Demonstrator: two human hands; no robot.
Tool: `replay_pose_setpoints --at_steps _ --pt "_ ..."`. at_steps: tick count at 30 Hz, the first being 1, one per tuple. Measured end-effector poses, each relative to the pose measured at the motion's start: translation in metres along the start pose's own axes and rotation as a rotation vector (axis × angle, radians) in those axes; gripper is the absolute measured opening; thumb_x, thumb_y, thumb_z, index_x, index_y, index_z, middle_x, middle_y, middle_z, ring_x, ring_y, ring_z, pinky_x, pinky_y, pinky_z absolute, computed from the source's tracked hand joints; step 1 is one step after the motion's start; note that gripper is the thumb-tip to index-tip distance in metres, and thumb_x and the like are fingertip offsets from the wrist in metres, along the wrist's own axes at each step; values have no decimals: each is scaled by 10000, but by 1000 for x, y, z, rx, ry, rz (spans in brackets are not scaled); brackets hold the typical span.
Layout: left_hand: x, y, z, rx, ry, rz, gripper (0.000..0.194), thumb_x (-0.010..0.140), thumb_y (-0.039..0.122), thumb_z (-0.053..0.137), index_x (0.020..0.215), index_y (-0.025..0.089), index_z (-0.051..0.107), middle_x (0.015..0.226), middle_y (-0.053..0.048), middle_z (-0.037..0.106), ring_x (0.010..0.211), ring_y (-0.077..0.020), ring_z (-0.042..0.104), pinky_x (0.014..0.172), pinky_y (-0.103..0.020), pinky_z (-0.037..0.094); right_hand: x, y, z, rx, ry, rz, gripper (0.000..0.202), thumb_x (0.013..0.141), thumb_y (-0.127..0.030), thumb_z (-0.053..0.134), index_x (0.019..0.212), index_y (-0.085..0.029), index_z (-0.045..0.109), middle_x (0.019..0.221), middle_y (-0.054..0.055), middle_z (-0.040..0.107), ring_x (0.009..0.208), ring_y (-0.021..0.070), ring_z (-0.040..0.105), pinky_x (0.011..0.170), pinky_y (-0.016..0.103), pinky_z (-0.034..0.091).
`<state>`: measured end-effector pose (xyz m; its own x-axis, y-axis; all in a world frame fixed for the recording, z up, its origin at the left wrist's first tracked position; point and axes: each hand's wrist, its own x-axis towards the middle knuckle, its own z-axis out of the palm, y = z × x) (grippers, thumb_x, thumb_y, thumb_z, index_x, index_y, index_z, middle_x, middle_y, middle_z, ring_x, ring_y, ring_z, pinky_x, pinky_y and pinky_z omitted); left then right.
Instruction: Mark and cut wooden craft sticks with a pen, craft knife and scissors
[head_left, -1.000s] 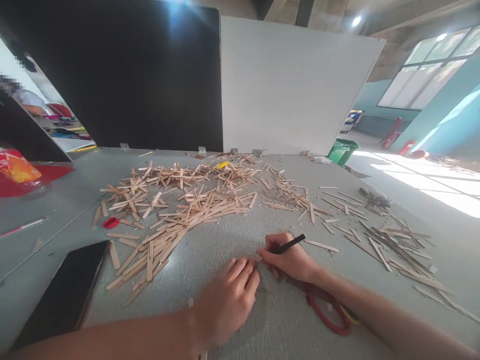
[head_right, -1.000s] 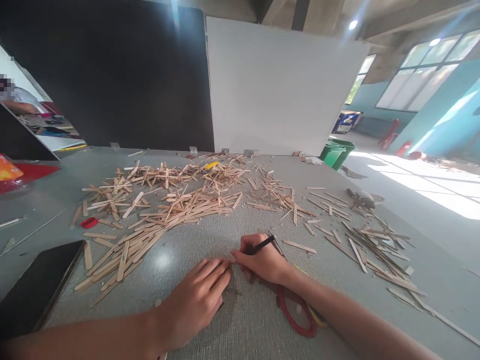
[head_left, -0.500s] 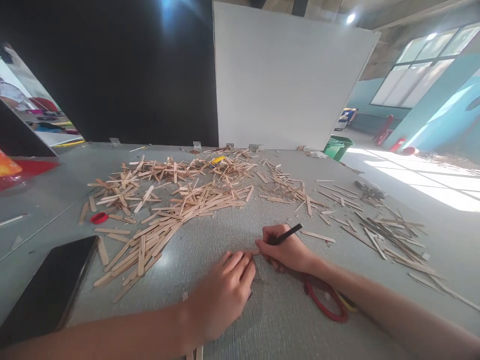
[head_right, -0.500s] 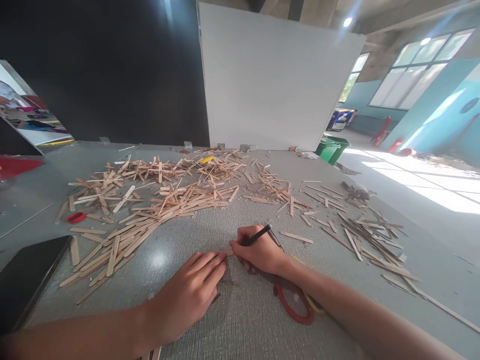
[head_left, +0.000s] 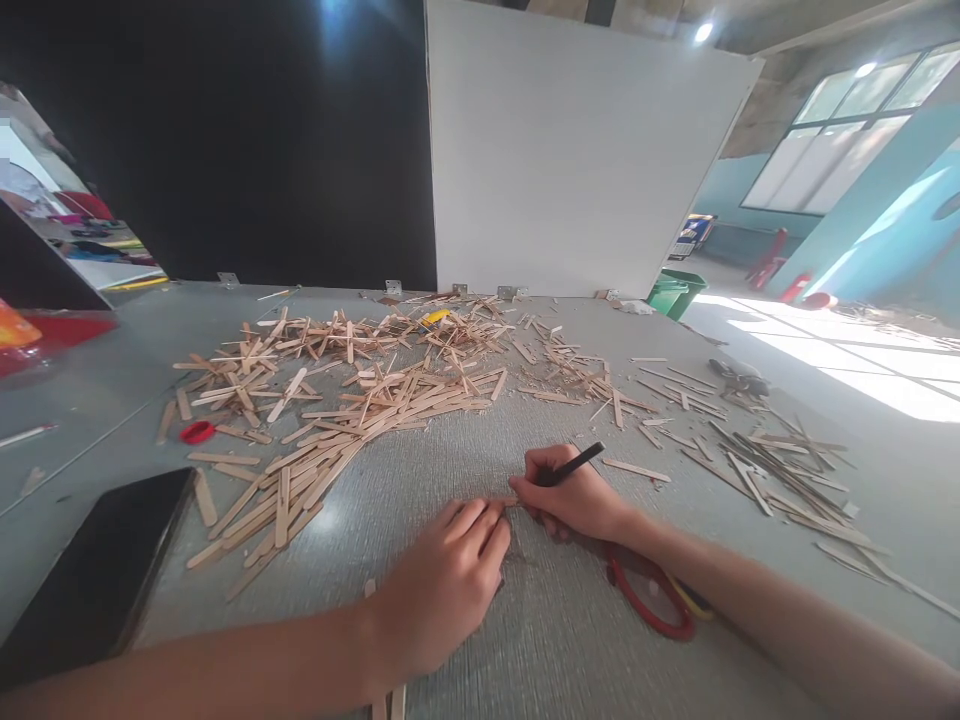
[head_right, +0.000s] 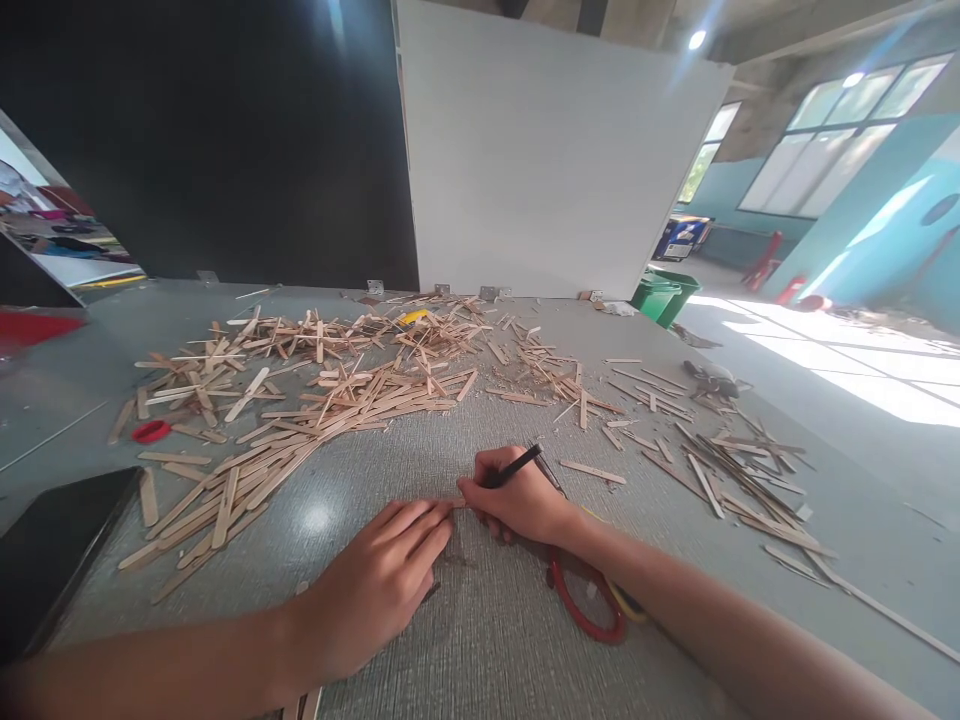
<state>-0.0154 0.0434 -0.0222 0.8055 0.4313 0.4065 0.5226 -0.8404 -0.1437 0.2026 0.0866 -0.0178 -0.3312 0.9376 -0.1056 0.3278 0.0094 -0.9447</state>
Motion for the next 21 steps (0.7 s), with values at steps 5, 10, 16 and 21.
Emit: replay_pose_setpoints --at_steps 5,10,16,21 --pt "-1 0 2 7 8 16 287 904 62 527 1155 37 664 1148 -179 739 1048 -319 696 876 -451 594 0 -1 -1 -8 5 -9 330 903 -389 665 654 -216 535 463 -54 574 314 90 498 282 162 370" --pt "1 0 2 3 59 26 303 900 29 485 1134 27 678 1122 -181 743 1026 -316 700 882 -443 594 -2 -2 0 -13 22 -3 341 900 -358 655 636 -223 486 487 -50 585 316 87 501 279 157 342" --pt "3 0 0 -3 51 17 311 909 23 460 1123 28 685 1115 -183 746 1012 -321 704 831 -452 611 -3 -2 0 -10 18 -16 328 900 -333 645 627 -226 497 450 -61 559 309 89 489 279 162 356" --pt "3 0 1 -1 59 23 304 894 21 483 1114 13 692 1100 -185 750 989 -326 709 819 -458 614 -2 0 -1 -19 22 -38 324 889 -315 652 622 -230 489 433 -67 548 301 95 490 269 164 357"
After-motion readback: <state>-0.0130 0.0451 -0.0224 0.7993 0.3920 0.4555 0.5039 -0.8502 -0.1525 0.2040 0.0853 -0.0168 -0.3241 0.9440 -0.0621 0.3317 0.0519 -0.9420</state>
